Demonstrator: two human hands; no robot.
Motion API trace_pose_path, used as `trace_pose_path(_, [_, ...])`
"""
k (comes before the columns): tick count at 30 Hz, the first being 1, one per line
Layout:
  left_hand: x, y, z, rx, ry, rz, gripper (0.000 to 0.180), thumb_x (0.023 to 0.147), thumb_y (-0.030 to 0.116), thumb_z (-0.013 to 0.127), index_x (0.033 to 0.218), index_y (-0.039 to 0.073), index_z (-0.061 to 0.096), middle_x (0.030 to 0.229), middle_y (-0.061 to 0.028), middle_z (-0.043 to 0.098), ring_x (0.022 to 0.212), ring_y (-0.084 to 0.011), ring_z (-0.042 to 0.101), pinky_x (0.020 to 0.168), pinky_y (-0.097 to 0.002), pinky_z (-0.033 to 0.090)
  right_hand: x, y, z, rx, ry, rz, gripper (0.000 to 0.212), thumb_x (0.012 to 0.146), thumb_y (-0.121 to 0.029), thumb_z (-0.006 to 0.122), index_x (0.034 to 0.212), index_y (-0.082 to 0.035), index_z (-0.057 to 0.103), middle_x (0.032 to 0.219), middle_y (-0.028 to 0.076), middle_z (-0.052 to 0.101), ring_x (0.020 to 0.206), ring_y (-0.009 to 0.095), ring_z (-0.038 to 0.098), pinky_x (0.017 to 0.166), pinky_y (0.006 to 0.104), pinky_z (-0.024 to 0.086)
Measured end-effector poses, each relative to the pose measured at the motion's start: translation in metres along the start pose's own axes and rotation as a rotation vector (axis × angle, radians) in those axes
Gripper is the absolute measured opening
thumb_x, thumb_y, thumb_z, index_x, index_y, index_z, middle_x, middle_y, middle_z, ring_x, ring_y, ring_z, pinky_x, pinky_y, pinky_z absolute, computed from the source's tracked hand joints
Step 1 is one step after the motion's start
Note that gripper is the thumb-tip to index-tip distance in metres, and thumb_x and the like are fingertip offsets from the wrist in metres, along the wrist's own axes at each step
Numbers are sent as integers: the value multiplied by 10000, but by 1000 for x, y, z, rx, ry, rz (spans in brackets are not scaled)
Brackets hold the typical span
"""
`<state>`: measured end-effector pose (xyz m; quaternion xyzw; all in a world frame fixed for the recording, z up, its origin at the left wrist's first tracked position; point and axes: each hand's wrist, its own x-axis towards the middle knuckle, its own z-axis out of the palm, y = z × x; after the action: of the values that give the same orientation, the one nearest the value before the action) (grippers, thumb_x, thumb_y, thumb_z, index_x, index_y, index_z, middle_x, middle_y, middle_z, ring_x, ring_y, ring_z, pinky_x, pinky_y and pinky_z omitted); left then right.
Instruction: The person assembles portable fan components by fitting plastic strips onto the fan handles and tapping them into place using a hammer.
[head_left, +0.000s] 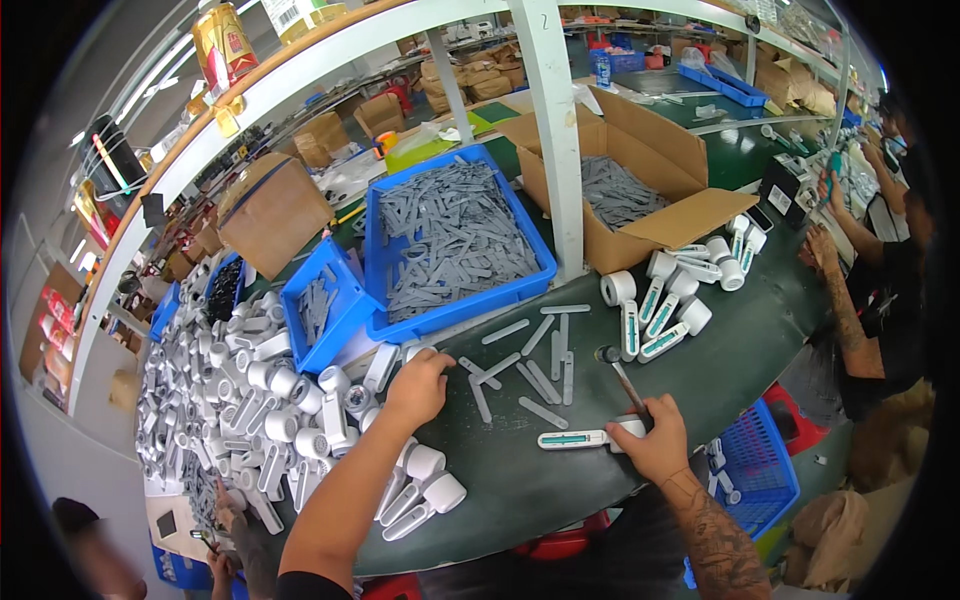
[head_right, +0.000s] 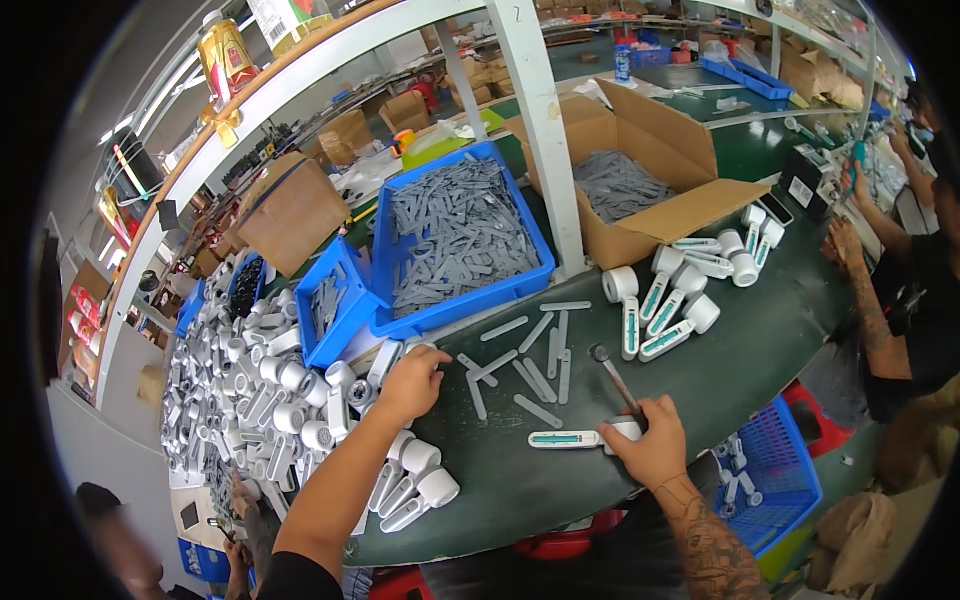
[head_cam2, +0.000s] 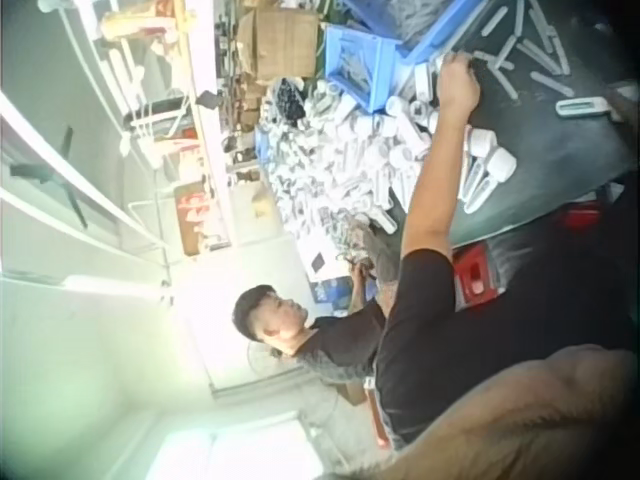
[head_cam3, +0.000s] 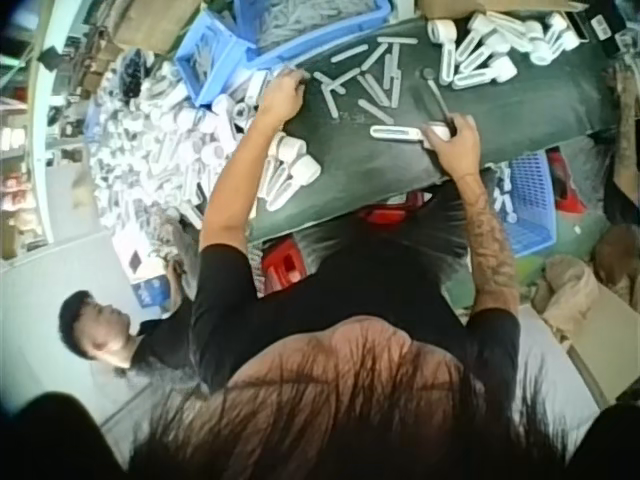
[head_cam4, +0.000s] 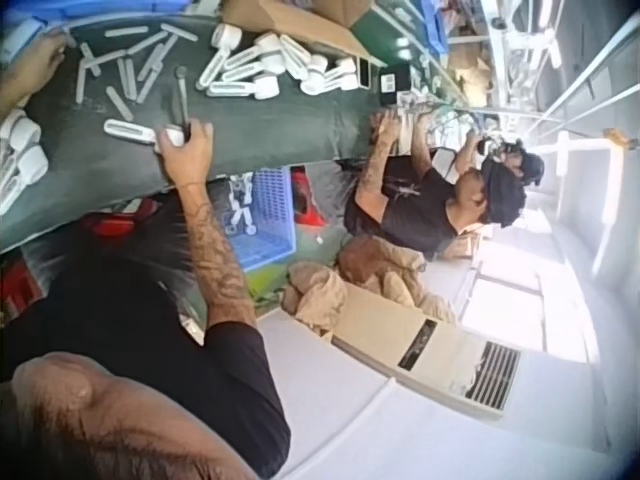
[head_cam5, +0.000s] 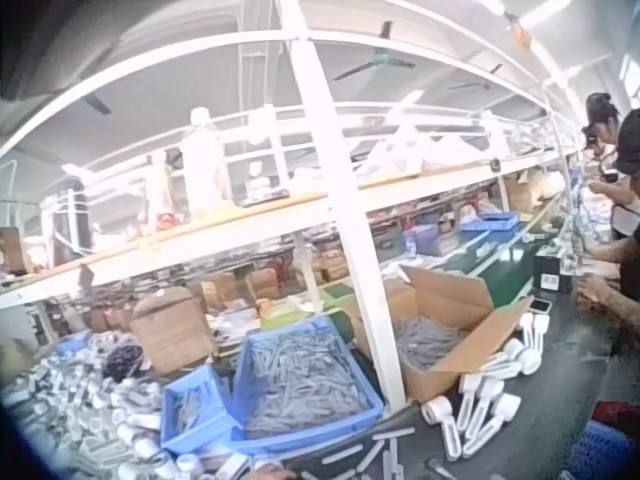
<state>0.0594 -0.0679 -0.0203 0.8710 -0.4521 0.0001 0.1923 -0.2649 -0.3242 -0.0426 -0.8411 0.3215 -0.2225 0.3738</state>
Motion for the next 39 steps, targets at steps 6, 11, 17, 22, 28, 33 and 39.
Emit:
trace_pose_path(6, [25,16,13,91,-115,-9,218,948,146,768,1150,64,782,1155,-170,754,1070,-427,735,903,-493,609,-1,-1,0,-1,10,-6,430,777,-342,955,963,-18,743,1009,141,611,915,349,673,795,446,569])
trace_pose_path(11, [54,38,39,159,-218,-496,290,960,346,779,1095,93,819,1147,-218,795,1092,-432,756,977,-502,605,-2,-1,1,-24,15,6,439,780,-357,948,955,-16,736,1009,149,611,921,362,671,797,458,572])
trace_pose_path(17, [54,26,53,-100,-33,-546,227,961,292,775,1028,80,819,1125,-234,797,1081,-448,754,965,-531,594,-1,-4,5,-34,-1,-13,431,782,-358,944,955,-20,740,1004,151,610,912,364,671,794,464,574])
trace_pose_path(22, [19,100,43,-439,3,-48,141,1061,131,635,1195,93,613,999,-176,777,911,-445,752,774,-537,593,-3,5,2,-39,31,-16,440,773,-376,950,959,-31,751,995,143,609,887,358,666,776,460,572])
trace_pose_path(28, [-36,166,67,-426,113,313,213,992,116,753,1194,67,797,1001,-117,699,951,-321,691,821,-417,561,-1,4,2,-18,58,-60,444,774,-385,951,949,-34,742,977,142,606,867,358,668,759,463,565])
trace_pose_path(33, [-48,175,91,-512,169,187,150,948,133,804,1089,102,847,969,-69,687,927,-305,671,820,-409,546,-1,4,8,-25,49,-67,445,776,-385,952,952,-38,737,964,143,601,859,361,666,749,465,560])
trace_pose_path(39, [-50,184,87,-322,248,256,142,939,123,803,1072,112,850,999,-51,714,981,-278,692,835,-395,553,-2,6,6,-43,69,-81,442,777,-384,951,952,-40,736,959,143,599,852,366,664,742,469,557])
